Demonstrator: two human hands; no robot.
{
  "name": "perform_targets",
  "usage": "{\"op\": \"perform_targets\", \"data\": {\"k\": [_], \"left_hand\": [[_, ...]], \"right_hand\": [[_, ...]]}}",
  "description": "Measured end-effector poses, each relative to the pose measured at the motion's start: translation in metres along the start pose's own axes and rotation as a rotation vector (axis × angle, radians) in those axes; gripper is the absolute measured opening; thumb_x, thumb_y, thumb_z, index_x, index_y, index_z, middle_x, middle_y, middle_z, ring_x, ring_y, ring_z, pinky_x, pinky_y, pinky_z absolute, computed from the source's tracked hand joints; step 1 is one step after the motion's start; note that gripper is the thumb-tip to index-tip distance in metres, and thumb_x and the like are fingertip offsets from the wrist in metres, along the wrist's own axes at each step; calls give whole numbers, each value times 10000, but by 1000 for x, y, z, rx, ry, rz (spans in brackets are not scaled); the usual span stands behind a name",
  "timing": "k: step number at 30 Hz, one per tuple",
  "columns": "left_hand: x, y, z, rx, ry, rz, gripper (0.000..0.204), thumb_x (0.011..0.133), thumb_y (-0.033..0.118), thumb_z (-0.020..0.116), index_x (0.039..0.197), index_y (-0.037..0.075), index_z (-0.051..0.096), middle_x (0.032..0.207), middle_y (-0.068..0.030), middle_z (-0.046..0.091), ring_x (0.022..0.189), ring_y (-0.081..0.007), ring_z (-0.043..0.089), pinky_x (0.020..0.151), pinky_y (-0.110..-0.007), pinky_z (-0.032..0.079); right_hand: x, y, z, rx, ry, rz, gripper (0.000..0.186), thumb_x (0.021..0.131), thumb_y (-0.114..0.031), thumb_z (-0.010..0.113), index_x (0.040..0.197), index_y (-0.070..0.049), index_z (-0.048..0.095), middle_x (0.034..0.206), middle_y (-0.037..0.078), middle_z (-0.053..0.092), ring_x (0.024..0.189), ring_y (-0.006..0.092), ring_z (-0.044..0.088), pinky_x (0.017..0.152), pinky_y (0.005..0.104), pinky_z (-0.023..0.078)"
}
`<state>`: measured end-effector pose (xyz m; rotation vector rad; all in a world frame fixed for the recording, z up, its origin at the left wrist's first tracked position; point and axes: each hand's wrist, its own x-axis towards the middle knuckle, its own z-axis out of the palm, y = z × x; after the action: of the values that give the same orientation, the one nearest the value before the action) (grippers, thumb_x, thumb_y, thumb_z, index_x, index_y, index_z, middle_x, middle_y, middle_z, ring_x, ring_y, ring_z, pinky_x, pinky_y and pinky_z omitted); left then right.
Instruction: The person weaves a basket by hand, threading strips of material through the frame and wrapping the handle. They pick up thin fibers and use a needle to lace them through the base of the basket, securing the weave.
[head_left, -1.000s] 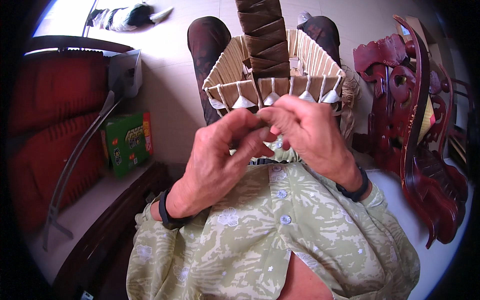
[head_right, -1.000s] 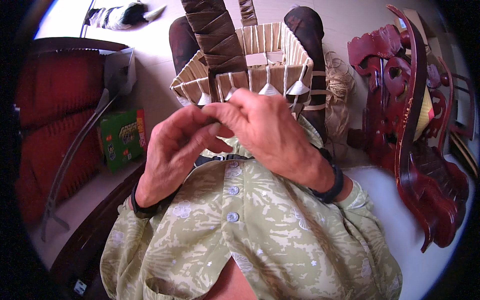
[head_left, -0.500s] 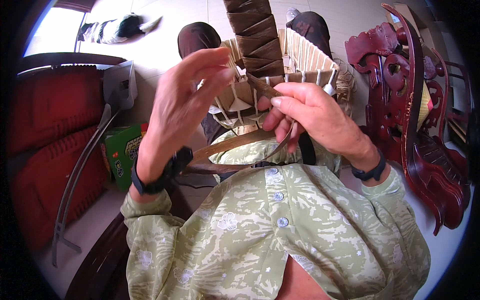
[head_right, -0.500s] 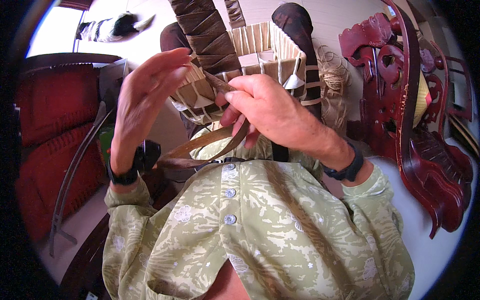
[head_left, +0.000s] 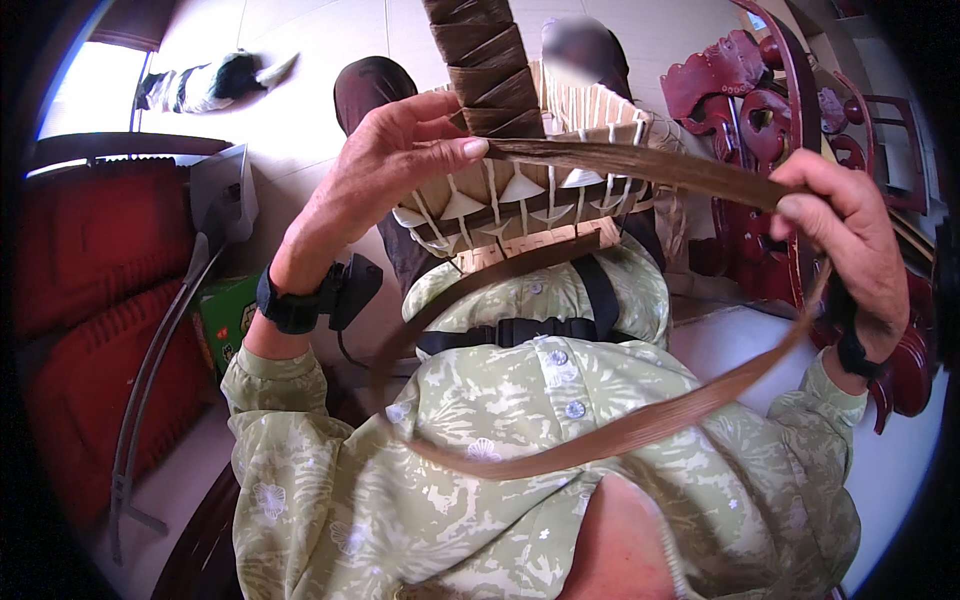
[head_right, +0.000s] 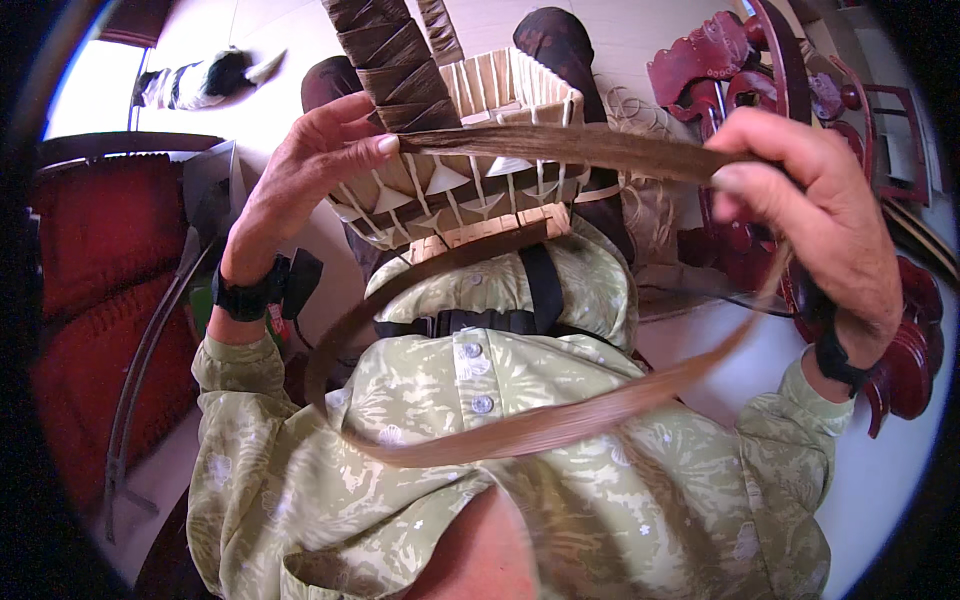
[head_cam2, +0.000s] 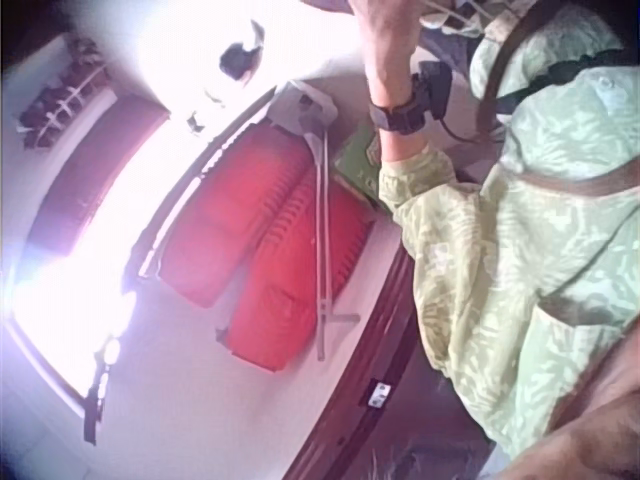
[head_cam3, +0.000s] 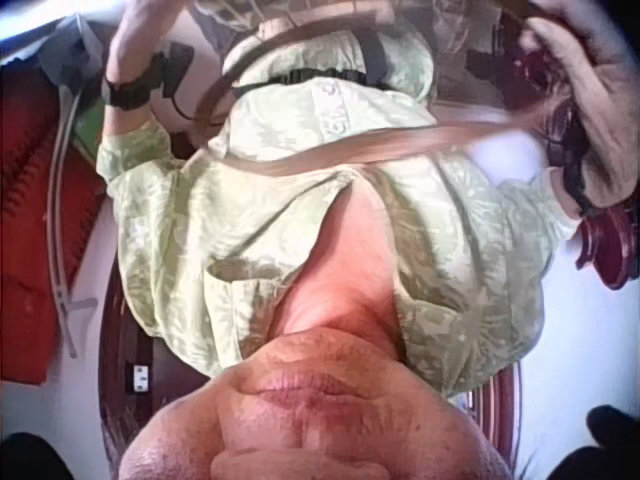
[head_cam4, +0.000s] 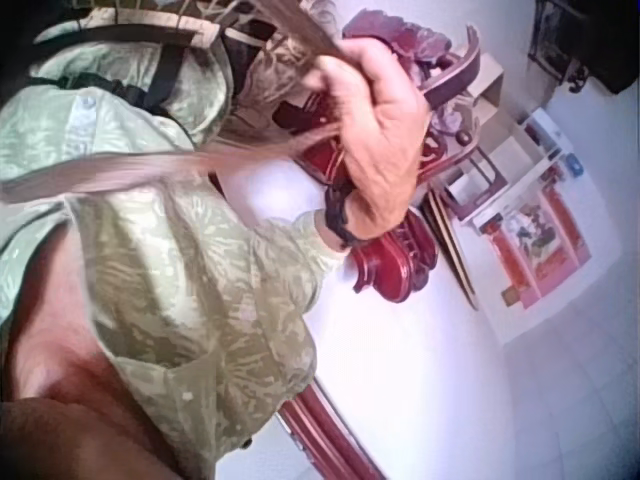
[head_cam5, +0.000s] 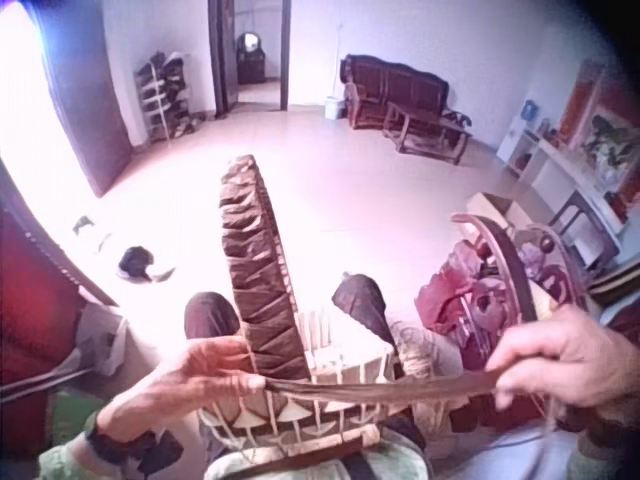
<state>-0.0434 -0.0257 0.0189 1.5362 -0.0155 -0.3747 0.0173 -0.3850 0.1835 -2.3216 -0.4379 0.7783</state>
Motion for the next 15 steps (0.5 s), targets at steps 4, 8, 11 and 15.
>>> {"op": "perform_targets", "data": {"k": [4, 8, 11, 15], "left_hand": [[0, 2, 11, -20, 32, 133, 353, 928, 265, 764, 1198, 48, 698, 1004, -6, 720, 935, -64, 642, 826, -219, 517], [4, 3, 15, 87, 51, 79, 275, 935, 253, 757, 1116, 48, 726, 919, 14, 710, 860, -42, 624, 759, -210, 511], [8, 2, 21, 60, 89, 143, 236, 930, 243, 767, 1004, 23, 724, 807, 55, 615, 741, -26, 530, 654, -216, 458], [8, 3, 23, 164, 208, 32, 224, 887, 203, 812, 949, 22, 696, 826, 42, 644, 750, -27, 536, 635, -209, 453]], "right_hand": [[-1, 19, -39, -310, 75, -39, 147, 963, -128, 601, 924, 13, 593, 728, -12, 512, 694, 60, 472, 613, 251, 387], [34, 50, -65, -509, 336, -174, 167, 988, -160, 600, 1047, -4, 607, 768, 12, 539, 730, 102, 508, 684, 275, 433], [62, 66, -79, -849, 390, -317, 195, 1023, -206, 565, 1121, -66, 660, 894, 24, 616, 834, 114, 539, 763, 287, 446], [92, 93, -81, -702, 353, -298, 189, 1008, -201, 582, 1087, -38, 636, 832, 47, 590, 766, 116, 535, 715, 293, 443]]}}
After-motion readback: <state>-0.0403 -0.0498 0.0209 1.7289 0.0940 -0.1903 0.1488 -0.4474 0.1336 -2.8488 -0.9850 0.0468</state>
